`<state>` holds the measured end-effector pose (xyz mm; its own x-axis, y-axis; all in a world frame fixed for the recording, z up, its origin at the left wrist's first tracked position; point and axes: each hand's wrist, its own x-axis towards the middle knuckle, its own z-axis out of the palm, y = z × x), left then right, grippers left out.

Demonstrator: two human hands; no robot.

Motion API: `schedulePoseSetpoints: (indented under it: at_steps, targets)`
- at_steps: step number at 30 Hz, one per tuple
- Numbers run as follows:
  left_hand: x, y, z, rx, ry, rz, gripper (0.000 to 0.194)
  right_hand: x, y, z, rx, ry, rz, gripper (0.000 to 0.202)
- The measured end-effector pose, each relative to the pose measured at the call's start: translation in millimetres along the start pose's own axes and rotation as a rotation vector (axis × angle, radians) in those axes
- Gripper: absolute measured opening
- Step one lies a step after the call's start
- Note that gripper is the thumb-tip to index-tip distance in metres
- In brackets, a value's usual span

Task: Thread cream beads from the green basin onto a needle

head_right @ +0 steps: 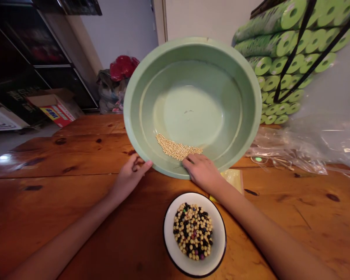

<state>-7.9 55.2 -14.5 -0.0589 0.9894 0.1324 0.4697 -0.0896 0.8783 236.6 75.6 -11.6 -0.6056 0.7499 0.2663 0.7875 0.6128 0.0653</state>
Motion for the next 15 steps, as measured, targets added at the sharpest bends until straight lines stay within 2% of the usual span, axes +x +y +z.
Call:
schedulePoseSetpoints:
  at_steps: [5, 9, 11, 15]
  targets:
    - [12.5, -0.7, 13.9, -0.321, 0.081, -0.014, 0.04, 1.6, -0.9, -2.3, 0.077, -0.015, -0.034, 0.021]
    - [11.1, 2.0, 16.8, -0.545, 0.117, -0.088, 0.044, 1.5, 0.6, -2.2, 0.187, 0.043, 0.027, 0.02]
    - [7.4, 3.8, 15.0, -0.642, 0.095, -0.142, 0.043, 1.2, 2.9, -1.8, 0.264, 0.095, 0.079, 0.02]
    - [2.2, 3.6, 8.6, -0.777, -0.034, -0.261, 0.032, 1.5, 7.3, -2.8, 0.404, 0.19, 0.162, 0.019]
